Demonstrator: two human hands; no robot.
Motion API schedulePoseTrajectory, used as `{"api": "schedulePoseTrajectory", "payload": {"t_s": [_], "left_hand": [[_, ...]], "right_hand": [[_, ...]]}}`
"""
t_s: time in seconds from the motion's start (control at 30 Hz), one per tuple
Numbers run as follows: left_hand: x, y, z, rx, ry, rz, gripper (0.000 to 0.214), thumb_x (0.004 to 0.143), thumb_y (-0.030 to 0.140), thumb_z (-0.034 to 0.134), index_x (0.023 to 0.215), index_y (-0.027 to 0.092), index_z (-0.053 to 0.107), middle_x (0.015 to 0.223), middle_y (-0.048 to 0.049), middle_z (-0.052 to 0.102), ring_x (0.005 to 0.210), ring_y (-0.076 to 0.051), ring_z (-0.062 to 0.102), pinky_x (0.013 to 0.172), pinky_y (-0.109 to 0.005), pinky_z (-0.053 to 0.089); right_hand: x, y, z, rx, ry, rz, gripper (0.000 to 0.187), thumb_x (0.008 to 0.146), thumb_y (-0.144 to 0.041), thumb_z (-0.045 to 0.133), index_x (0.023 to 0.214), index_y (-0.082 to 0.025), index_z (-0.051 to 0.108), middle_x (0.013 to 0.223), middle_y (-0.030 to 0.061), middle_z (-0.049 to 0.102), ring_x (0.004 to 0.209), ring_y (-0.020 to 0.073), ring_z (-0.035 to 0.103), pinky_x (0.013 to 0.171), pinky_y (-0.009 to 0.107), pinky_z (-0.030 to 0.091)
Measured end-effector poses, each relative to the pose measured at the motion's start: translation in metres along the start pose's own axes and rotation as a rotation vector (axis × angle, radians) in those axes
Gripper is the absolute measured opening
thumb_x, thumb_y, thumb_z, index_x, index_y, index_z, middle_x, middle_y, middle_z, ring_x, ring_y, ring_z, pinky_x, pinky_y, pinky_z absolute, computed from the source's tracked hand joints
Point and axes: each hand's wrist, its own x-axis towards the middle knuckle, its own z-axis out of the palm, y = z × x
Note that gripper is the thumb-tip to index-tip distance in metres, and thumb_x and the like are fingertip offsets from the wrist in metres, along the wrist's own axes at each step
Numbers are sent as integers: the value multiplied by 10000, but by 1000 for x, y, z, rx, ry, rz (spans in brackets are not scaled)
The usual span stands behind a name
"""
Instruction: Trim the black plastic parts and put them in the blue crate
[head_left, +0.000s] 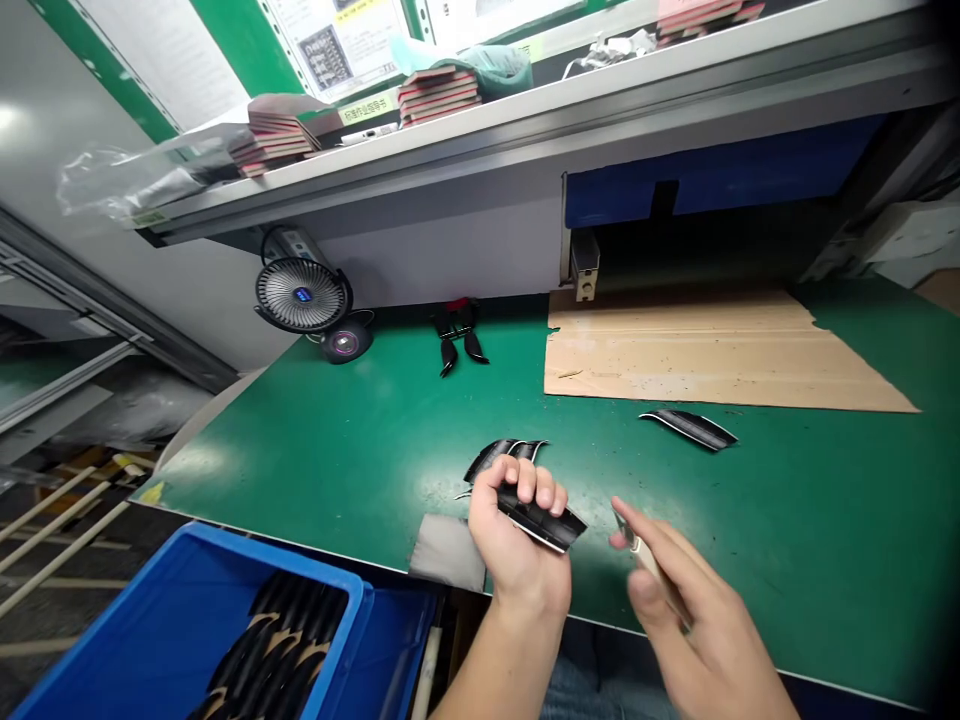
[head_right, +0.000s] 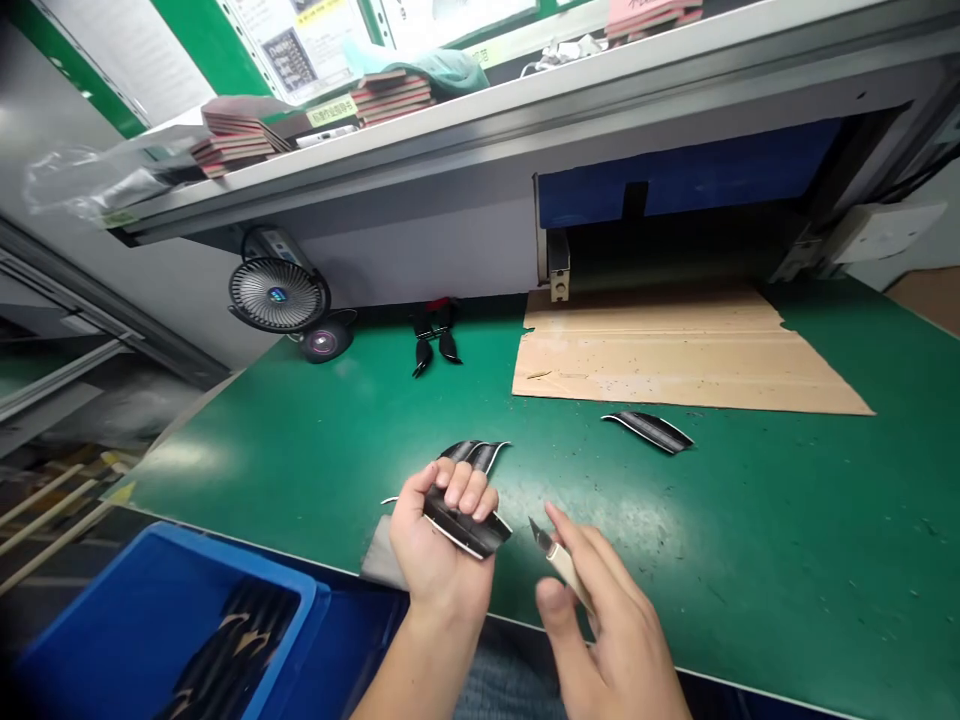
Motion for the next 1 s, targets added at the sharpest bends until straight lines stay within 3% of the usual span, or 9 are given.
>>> {"api": "schedulePoseTrajectory", "payload": {"t_s": [0.17, 0.33, 0.67, 0.87, 1.0], "left_hand": [[6, 4, -3, 77, -16, 161, 165, 893, 278, 512, 755, 187, 496, 623, 27, 408, 585, -107, 455, 579, -219, 431], [3, 3, -1, 49, -25, 170, 218, 912, 266, 484, 714, 175, 483, 599, 26, 418, 547, -94, 436, 548, -205, 412], [-5, 3, 2, 75, 4, 242, 411, 921, 373, 415, 560, 180, 378, 402, 39, 321, 343, -96, 333, 381, -216, 273], [-8, 3, 1, 67, -26, 255, 433, 904, 371, 424, 525, 179, 340, 370, 48, 255, 299, -84, 249, 349, -226, 187], [-7, 2, -1, 60, -25, 266, 431, 901, 358, 420, 520, 178, 329, 372, 50, 228, 302, -80, 222, 353, -229, 164]], "right_hand": [[-16, 5, 2, 8, -3, 105, 333, 936, -436, 456, 1191, -293, 615, 1162, 19, 603, 907, 165, 637, 664, 165, 524], [-7, 9, 1, 7, -169, 7, 328, 926, -403, 496, 1198, -261, 614, 979, 27, 627, 839, 161, 636, 650, 164, 519], [4, -3, 1, 7, -400, 78, 310, 944, -450, 440, 1115, -293, 644, 775, -7, 592, 721, 149, 588, 642, 199, 476], [8, -5, -1, -22, -411, 77, 344, 942, -461, 420, 768, -250, 629, 685, -18, 553, 640, 147, 531, 582, 222, 427], [8, -6, 1, -94, -369, 22, 299, 944, -436, 417, 872, -276, 659, 684, -21, 569, 633, 150, 552, 579, 228, 435]]}}
